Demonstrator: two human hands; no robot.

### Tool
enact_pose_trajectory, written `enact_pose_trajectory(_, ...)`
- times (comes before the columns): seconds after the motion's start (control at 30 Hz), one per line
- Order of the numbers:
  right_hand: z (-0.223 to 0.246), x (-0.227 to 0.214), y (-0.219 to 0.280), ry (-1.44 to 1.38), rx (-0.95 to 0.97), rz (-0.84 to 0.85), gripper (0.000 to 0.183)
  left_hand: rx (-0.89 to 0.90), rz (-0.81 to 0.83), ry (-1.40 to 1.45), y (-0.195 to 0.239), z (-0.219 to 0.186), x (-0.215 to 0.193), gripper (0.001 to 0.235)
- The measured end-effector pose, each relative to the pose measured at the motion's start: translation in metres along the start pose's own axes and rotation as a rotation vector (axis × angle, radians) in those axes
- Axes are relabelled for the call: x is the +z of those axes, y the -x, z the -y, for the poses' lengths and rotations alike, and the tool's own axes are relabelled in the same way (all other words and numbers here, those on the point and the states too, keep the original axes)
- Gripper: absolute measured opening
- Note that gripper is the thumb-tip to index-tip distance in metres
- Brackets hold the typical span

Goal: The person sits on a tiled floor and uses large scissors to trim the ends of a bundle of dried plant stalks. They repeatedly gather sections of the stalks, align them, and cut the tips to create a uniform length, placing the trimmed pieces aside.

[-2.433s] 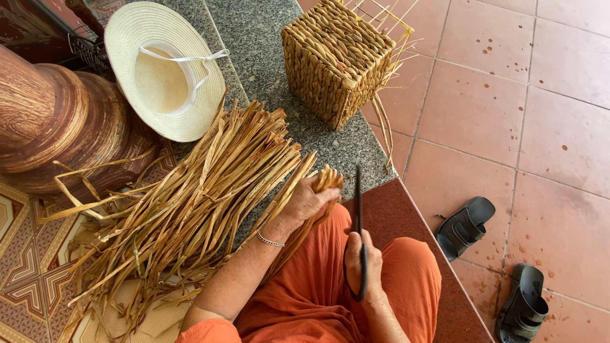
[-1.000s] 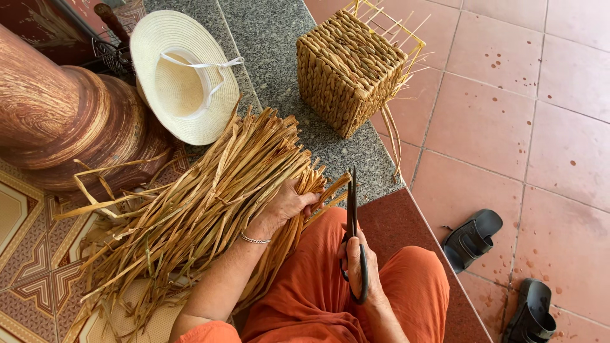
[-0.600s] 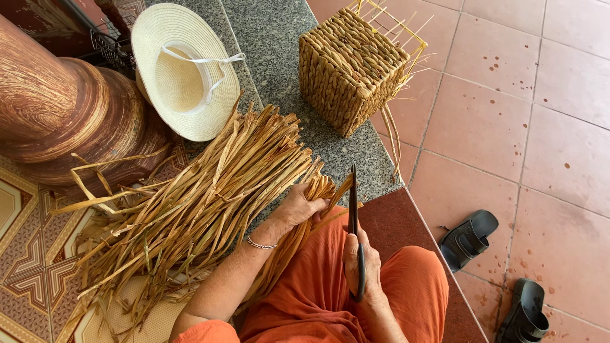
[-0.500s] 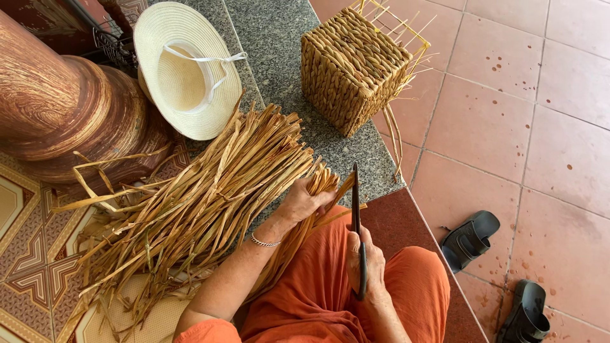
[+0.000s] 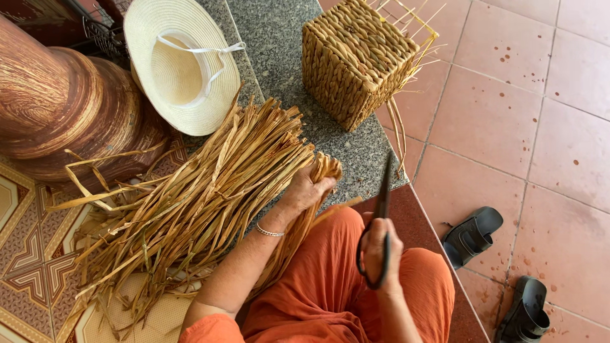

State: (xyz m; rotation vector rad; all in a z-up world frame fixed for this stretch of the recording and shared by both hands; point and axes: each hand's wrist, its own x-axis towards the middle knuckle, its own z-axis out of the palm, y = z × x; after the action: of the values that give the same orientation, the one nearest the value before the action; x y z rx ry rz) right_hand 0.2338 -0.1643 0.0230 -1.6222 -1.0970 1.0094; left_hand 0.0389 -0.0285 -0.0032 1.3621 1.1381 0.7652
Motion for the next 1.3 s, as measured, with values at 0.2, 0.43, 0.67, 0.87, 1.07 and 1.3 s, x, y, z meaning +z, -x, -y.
enact_pose_trajectory(0.2, 0.016, -0.020, -0.011, -0.235, 0.162, -0.094, 0.051, 0.080, 0.114, -0.176, 0.010, -0.002, 0.000, 0.017)
enact_pose_trajectory(0.43, 0.024, -0.015, -0.002, -0.246, 0.267, -0.046, 0.046, -0.329, 0.142, -0.415, -0.020, 0.071, 0.007, 0.013)
enact_pose_trajectory(0.67, 0.047, -0.020, 0.021, -0.161, 0.413, -0.112, 0.045, -0.065, 0.232, -0.912, -0.028, 0.137, 0.045, 0.028)
enact_pose_trajectory(0.87, 0.047, -0.027, 0.050, -0.130, 0.435, -0.183, 0.051, -0.367, 0.454, -0.802, -0.039, 0.126, 0.047, 0.021)
enact_pose_trajectory(1.07, 0.036, -0.013, 0.070, -0.185, 0.387, -0.251, 0.055, -0.265, 0.226, -0.148, -0.028, 0.063, 0.000, 0.013)
enact_pose_trajectory(1.3, 0.034, 0.037, 0.054, -0.207, 0.352, 0.007, 0.060, -0.051, 0.243, 0.381, 0.004, -0.018, -0.043, 0.007)
